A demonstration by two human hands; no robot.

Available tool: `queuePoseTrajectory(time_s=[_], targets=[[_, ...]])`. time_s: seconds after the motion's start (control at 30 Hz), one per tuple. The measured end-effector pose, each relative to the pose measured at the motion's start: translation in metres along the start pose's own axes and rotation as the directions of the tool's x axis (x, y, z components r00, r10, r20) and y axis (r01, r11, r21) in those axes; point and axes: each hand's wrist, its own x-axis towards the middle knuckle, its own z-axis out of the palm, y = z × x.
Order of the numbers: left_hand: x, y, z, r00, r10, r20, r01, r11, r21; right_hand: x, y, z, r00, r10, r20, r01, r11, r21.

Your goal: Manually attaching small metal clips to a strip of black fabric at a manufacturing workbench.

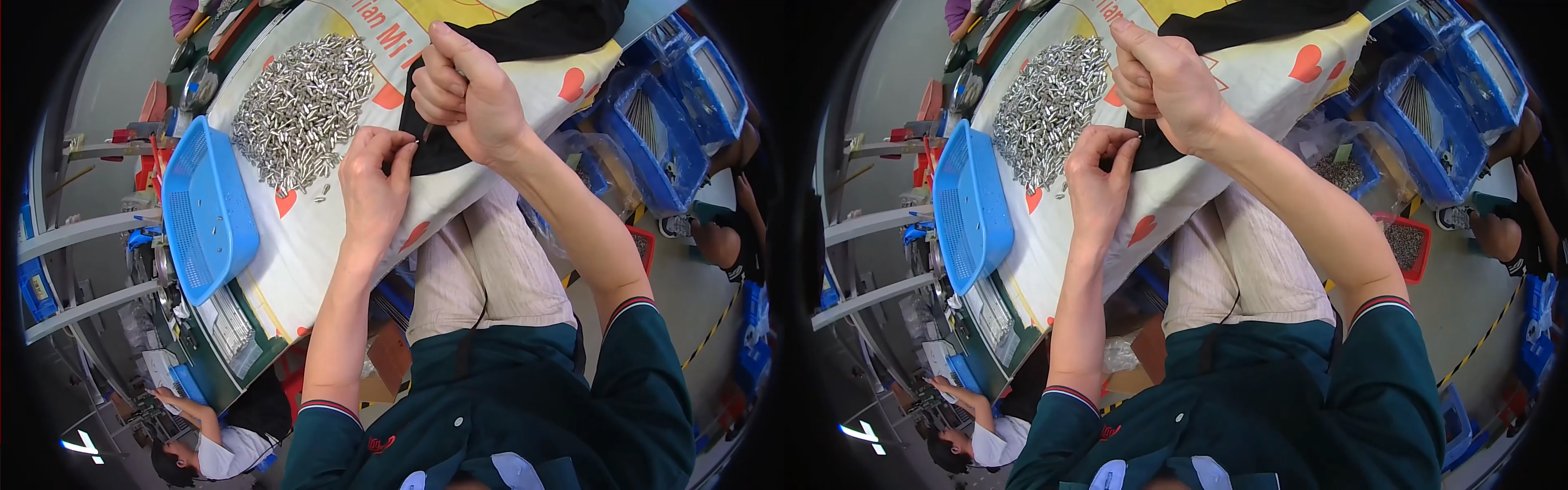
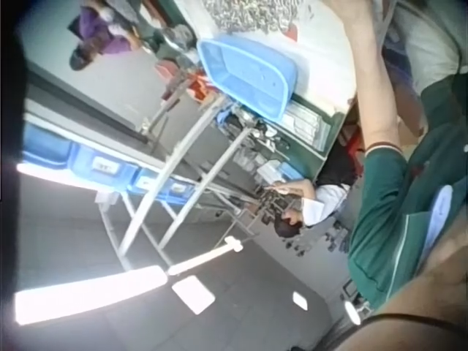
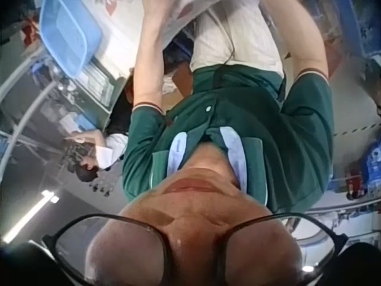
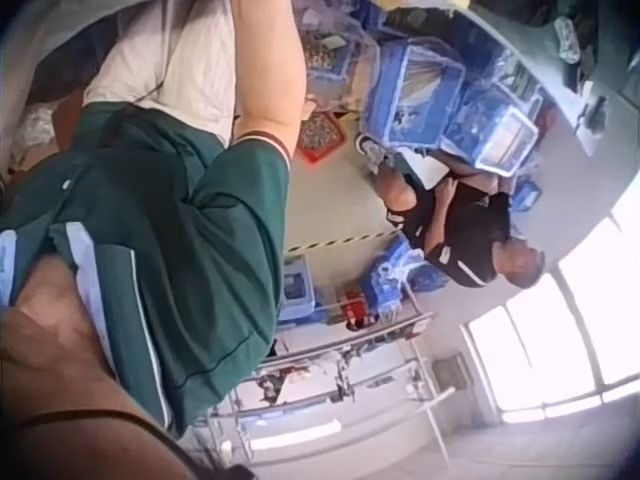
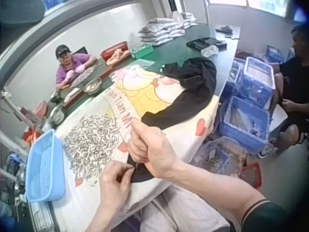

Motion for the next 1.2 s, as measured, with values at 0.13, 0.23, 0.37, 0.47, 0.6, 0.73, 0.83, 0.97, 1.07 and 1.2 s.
queuePoseTrajectory(time_s=[0.13, 0.23, 0.37, 0.47, 0.6, 0.73, 0.83, 0.97, 1.07, 1.2], targets=[[-0.0005, -0.0005, 0.0001, 1.000, 0.002, -0.013, -0.002, 1.000, -0.006, -0.0004, 0.0042, 0.0026, 1.000, -0.012, -0.017, 0.012, 1.000, -0.002], [-0.0007, -0.0012, -0.0005, 1.000, 0.002, -0.013, -0.002, 1.000, -0.003, -0.0003, 0.0063, 0.0066, 0.997, -0.060, -0.050, 0.061, 0.998, 0.018], [-0.0011, -0.0013, -0.0004, 1.000, -0.007, -0.011, 0.007, 1.000, -0.013, 0.0000, 0.0072, 0.0080, 0.997, -0.076, -0.029, 0.075, 0.997, -0.011], [-0.0014, -0.0018, -0.0003, 1.000, 0.001, -0.017, -0.001, 1.000, -0.013, -0.0002, 0.0082, 0.0086, 0.997, -0.067, -0.032, 0.067, 0.998, -0.015], [-0.0004, -0.0013, 0.0006, 1.000, 0.002, -0.015, -0.002, 1.000, -0.014, -0.0005, 0.0088, 0.0064, 0.998, -0.062, -0.033, 0.062, 0.998, -0.018], [-0.0006, -0.0008, -0.0015, 1.000, -0.003, -0.013, 0.003, 1.000, -0.011, 0.0001, 0.0092, 0.0085, 0.997, -0.066, -0.028, 0.066, 0.998, -0.020], [0.0002, -0.0007, -0.0011, 1.000, -0.004, -0.013, 0.004, 1.000, -0.013, 0.0003, 0.0087, 0.0086, 0.997, -0.075, -0.027, 0.074, 0.997, -0.021], [0.0003, -0.0014, -0.0010, 1.000, -0.002, -0.014, 0.002, 1.000, -0.018, 0.0001, 0.0070, 0.0080, 0.998, -0.066, -0.012, 0.065, 0.996, -0.053], [0.0003, -0.0022, -0.0008, 1.000, -0.001, -0.018, 0.001, 1.000, -0.020, -0.0003, 0.0070, 0.0080, 0.999, -0.054, 0.002, 0.054, 0.995, -0.081], [0.0013, -0.0029, -0.0015, 1.000, -0.011, -0.006, 0.011, 0.999, -0.033, -0.0006, 0.0080, 0.0079, 0.998, -0.063, 0.016, 0.064, 0.994, -0.094]])
